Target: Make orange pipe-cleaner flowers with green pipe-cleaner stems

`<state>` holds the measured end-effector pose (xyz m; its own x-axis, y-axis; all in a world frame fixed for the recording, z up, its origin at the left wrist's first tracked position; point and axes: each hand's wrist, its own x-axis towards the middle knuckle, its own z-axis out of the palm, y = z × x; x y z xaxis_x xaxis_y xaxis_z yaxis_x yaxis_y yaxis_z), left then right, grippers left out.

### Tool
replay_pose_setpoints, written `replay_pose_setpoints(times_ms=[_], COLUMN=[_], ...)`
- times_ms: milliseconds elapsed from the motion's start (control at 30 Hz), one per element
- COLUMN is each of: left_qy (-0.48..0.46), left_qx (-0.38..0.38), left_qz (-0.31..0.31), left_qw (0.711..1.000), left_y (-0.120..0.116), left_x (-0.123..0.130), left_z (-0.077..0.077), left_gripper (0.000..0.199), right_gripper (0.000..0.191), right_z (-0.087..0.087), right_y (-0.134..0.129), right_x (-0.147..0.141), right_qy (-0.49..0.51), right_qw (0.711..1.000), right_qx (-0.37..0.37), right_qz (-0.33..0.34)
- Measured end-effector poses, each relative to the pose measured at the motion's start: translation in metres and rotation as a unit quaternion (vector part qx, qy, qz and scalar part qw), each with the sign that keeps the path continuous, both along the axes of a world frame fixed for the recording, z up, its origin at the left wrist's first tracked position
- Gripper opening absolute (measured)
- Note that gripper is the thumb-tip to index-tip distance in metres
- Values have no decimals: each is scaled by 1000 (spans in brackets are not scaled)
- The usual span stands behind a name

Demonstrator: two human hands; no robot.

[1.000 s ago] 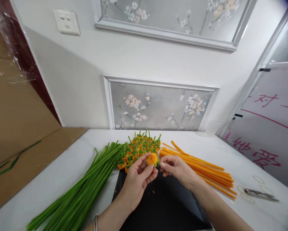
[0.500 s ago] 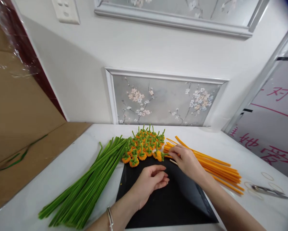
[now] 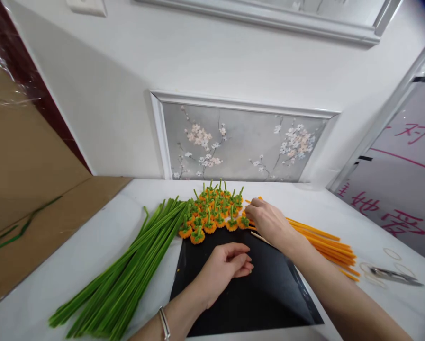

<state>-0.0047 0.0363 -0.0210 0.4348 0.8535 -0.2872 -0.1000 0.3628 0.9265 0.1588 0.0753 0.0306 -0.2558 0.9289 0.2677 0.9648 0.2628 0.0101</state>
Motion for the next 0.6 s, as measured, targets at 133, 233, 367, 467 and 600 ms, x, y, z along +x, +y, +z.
replay_pose_setpoints(times_ms=[133,233,367,467,600], left_qy=[4,4,-1,-9,-20], left_qx=[0,2,1,-5,-14], left_qz=[0,-2,-2,-1,24], left_qw=[1000,1000,1000,1000,999], left_y=[1,0,0,0,-1], left_x=[0,0,1,1,2], left_z=[-2,-3,-5,-5,-4], left_gripper=[16,17,16,16,19], right_gripper=[15,16,15,16,18], right_z=[9,7,2,2,0], right_y=[8,15,20,21,25], right_x=[-9,-18,-23,-24,-25], right_qy=[-58,-111,-111,-76,-68], right_qw=[998,993,992,995,996], right_qx=[25,17,2,-10,-22], right_qz=[18,35,60,70,59])
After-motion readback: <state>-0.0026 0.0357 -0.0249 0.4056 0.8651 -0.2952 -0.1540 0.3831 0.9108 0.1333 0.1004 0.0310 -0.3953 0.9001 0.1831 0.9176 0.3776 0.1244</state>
